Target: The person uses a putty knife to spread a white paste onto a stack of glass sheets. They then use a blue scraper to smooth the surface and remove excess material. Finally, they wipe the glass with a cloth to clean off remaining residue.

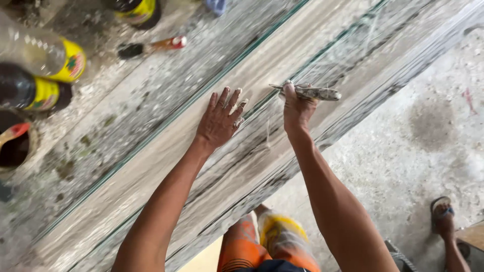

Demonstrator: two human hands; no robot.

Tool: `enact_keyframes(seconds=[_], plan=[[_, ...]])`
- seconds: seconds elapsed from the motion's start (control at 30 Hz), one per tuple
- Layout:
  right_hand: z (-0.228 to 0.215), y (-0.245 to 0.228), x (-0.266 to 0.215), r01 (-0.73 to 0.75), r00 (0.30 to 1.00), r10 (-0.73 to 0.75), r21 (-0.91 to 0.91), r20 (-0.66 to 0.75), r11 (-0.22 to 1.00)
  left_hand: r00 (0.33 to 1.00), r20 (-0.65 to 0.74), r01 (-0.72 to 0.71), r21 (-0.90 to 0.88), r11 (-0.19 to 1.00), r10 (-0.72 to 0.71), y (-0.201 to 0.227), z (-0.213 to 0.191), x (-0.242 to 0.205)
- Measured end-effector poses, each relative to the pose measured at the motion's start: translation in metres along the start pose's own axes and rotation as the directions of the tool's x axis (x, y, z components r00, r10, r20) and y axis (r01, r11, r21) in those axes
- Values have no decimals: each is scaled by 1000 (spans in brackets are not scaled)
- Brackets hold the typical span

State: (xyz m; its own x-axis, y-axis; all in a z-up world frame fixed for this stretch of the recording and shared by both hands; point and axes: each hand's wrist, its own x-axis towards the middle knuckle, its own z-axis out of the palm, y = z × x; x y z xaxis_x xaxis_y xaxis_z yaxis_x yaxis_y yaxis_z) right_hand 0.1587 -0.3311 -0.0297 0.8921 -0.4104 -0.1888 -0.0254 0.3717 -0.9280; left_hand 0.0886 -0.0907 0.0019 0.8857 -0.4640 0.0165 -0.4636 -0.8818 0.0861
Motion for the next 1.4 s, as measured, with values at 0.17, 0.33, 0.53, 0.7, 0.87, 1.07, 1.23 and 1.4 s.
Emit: enact_keyframes(seconds=[0.17,0.33,0.53,0.7,0.87,1.07,1.23,1.4], plan=[[-25,-19,96,130,991,-126,-73,55,989,1000,12,-24,69,997,24,25,2,98],[-57,-46,206,79,997,-79,-57,-5,995,997,68,-47,95,994,41,55,-6,193],[-81,-105,325,107,994,-108,-86,-5,990,982,153,-113,33,993,107,78,-5,318],[-90,-171,404,-307,925,262,-134,-274,942,972,89,-222,37,974,218,77,21,391],[-91,-257,418,-292,954,230,403,194,868,967,66,-235,-157,959,247,86,-3,415],[-78,-293,416,-505,863,457,352,215,788,973,98,-196,-112,974,207,106,1,451],[-87,-303,401,-517,855,483,363,188,775,974,174,-122,-149,981,148,139,-26,514],[-91,-290,387,-551,818,560,454,129,700,988,150,76,-301,951,-31,133,-34,522]])
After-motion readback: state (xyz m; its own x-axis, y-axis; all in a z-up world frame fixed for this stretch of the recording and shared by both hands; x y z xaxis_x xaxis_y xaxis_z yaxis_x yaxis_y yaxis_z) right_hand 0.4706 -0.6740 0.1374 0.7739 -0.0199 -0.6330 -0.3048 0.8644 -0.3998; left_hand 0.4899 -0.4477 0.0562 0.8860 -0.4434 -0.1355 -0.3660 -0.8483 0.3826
